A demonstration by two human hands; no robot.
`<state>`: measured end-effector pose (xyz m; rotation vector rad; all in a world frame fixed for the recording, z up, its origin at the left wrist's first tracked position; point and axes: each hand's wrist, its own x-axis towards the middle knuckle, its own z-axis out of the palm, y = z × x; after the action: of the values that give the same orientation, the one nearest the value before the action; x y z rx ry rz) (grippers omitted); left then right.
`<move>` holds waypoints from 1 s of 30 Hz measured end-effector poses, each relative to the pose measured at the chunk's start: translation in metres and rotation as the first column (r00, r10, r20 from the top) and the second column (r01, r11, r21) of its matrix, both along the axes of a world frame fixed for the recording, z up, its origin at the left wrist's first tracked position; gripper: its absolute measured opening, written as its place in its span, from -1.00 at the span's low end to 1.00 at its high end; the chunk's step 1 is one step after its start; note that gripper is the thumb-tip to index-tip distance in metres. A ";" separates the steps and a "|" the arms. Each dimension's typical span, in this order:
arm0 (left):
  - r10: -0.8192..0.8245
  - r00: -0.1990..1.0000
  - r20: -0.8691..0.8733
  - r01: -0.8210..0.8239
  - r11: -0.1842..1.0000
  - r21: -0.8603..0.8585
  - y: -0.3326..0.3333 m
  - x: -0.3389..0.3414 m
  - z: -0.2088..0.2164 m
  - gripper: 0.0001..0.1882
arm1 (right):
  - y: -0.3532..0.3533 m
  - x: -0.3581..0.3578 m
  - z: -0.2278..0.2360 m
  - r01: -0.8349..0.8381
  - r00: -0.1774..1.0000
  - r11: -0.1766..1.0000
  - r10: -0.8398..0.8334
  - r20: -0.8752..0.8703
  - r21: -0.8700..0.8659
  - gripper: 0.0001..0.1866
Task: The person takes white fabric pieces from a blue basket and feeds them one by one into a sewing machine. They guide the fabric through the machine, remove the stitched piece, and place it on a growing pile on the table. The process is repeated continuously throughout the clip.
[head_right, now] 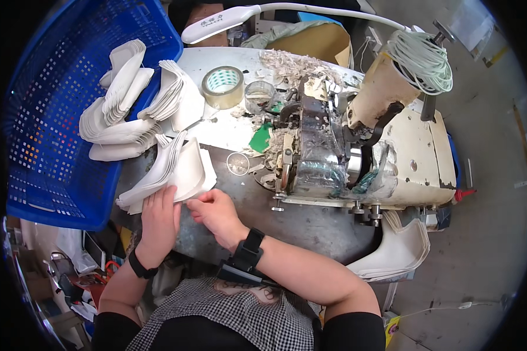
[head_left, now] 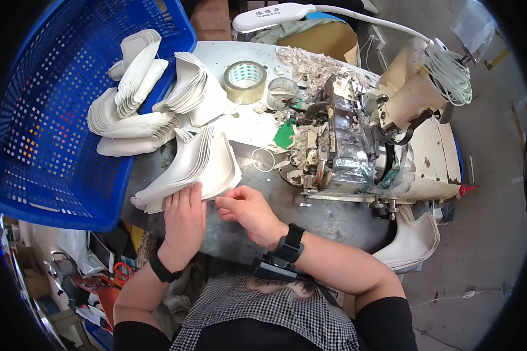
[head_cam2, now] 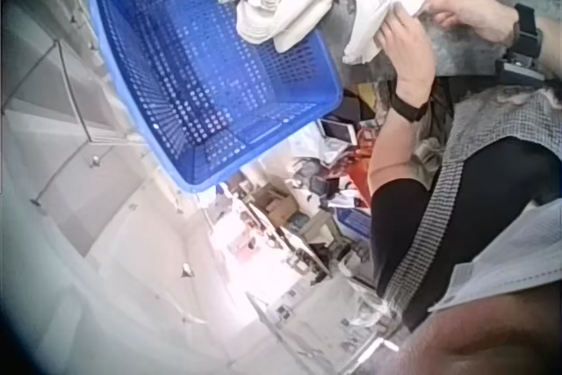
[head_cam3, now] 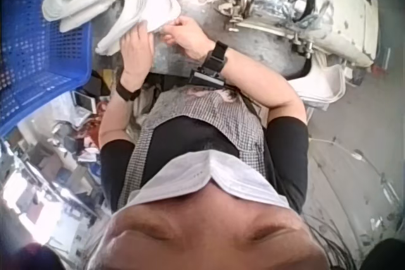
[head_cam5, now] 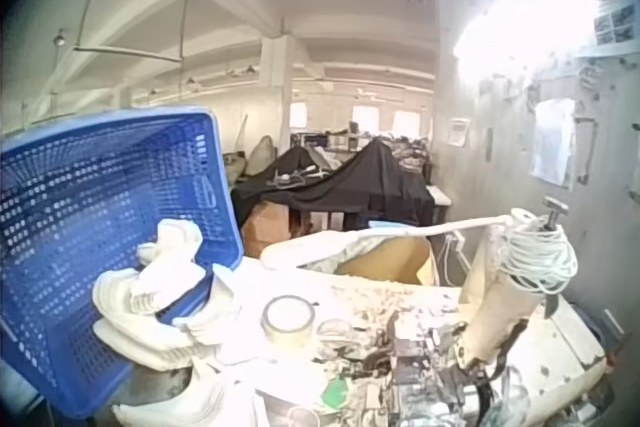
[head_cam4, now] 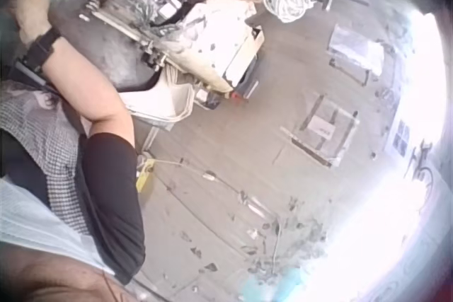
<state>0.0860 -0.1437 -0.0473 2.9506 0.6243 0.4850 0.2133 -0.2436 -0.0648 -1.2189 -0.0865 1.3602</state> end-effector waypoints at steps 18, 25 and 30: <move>0.026 0.961 0.274 0.275 -0.071 -0.959 0.023 0.022 0.069 -0.59 | -0.122 0.020 0.070 0.137 0.695 0.894 -0.393 0.602 0.426 -0.69; -0.558 0.800 0.218 0.503 0.427 -0.752 -0.013 0.109 0.123 -0.66 | -0.185 0.060 0.094 0.220 0.761 0.837 -0.468 0.449 0.501 -0.60; -0.640 0.744 0.192 0.213 -0.045 -0.976 -0.040 0.157 0.116 -0.79 | -0.199 0.071 0.085 0.225 0.825 0.888 -0.393 0.406 0.402 -0.58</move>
<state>0.2427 -0.1839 0.0682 1.5993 -0.1342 -0.4470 0.2842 -0.4423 0.0205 -1.1860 -0.4343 0.6932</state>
